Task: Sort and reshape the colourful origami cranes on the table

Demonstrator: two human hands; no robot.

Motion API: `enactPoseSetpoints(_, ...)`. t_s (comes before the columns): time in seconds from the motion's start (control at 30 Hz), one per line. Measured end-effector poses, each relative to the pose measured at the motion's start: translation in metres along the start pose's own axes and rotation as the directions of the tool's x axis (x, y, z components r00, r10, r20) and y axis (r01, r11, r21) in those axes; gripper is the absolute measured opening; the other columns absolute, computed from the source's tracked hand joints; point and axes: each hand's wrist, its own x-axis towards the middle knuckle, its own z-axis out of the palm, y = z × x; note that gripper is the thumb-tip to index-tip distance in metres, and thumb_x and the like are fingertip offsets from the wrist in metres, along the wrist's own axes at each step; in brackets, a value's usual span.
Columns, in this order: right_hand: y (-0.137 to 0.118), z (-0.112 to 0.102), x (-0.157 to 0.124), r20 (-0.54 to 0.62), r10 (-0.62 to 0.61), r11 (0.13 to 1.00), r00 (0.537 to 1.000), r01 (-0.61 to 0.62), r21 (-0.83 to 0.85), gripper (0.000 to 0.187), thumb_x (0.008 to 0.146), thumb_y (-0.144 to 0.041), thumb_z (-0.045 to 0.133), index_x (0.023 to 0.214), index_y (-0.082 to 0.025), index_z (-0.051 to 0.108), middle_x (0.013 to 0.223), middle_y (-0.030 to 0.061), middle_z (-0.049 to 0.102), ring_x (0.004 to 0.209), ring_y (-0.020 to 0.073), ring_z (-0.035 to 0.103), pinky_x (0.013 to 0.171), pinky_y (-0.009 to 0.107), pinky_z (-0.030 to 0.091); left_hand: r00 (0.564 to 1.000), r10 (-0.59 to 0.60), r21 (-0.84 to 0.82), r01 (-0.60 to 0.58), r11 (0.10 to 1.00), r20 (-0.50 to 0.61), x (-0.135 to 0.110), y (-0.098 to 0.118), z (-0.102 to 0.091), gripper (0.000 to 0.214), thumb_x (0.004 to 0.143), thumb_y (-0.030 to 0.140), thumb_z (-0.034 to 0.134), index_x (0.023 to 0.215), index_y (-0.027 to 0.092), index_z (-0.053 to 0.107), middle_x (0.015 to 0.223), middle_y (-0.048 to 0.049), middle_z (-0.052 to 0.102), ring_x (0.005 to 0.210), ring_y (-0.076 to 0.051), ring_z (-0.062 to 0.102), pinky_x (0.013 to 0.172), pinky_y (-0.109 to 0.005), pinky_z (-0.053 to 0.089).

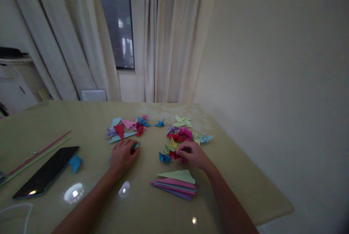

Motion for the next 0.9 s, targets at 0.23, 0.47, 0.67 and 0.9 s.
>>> enactPoseSetpoints(0.23, 0.0, -0.008, 0.0, 0.112, -0.065, 0.963, 0.992, 0.091, -0.253, 0.018, 0.09, -0.039, 0.077, 0.083, -0.023, 0.083, 0.078, 0.0035, 0.075, 0.071, 0.0204, 0.067, 0.063, 0.028, 0.049, 0.977, -0.054, -0.07, 0.04, 0.997, -0.206, -0.011, 0.002, -0.017, 0.021, 0.097, 0.032, 0.056, 0.1, 0.026, 0.076, 0.135, -0.0101, 0.07, 0.131, -0.035, 0.057, 0.113, -0.059, 0.035)
enactPoseSetpoints(0.47, -0.022, 0.015, 0.006, -0.047, -0.251, 0.901, 0.967, 0.216, -0.377, 0.022, 0.093, -0.041, 0.076, 0.1, -0.021, 0.08, 0.09, 0.0055, 0.07, 0.072, 0.0182, 0.062, 0.066, 0.028, 0.048, 0.96, 0.176, -0.18, -0.216, 0.96, -0.217, -0.02, 0.03, -0.024, 0.021, 0.104, 0.029, 0.052, 0.105, 0.024, 0.072, 0.135, -0.0114, 0.069, 0.124, -0.029, 0.064, 0.108, -0.048, 0.048)
enactPoseSetpoints(0.67, -0.043, 0.058, 0.009, 0.261, -0.291, 0.832, 0.92, 0.378, -0.406, 0.022, 0.094, -0.033, 0.079, 0.113, -0.021, 0.075, 0.098, 0.0058, 0.074, 0.086, 0.0202, 0.067, 0.08, 0.03, 0.05, 0.911, 0.374, -0.452, -0.41, 0.792, -0.172, -0.043, 0.066, -0.009, 0.017, 0.102, 0.02, 0.056, 0.117, 0.025, 0.064, 0.119, -0.0072, 0.073, 0.109, -0.019, 0.072, 0.094, -0.031, 0.058)
enactPoseSetpoints(0.9, -0.025, 0.062, -0.001, 0.152, -0.367, 0.86, 0.918, 0.397, -0.32, 0.012, 0.102, -0.026, 0.066, 0.097, -0.021, 0.075, 0.089, 0.0044, 0.072, 0.083, 0.0191, 0.067, 0.077, 0.029, 0.05, 0.907, 0.413, -0.473, -0.399, 0.785, -0.08, -0.044, 0.064, -0.008, 0.038, 0.096, 0.027, 0.067, 0.133, 0.026, 0.058, 0.124, -0.0069, 0.074, 0.11, -0.022, 0.073, 0.094, -0.032, 0.06)
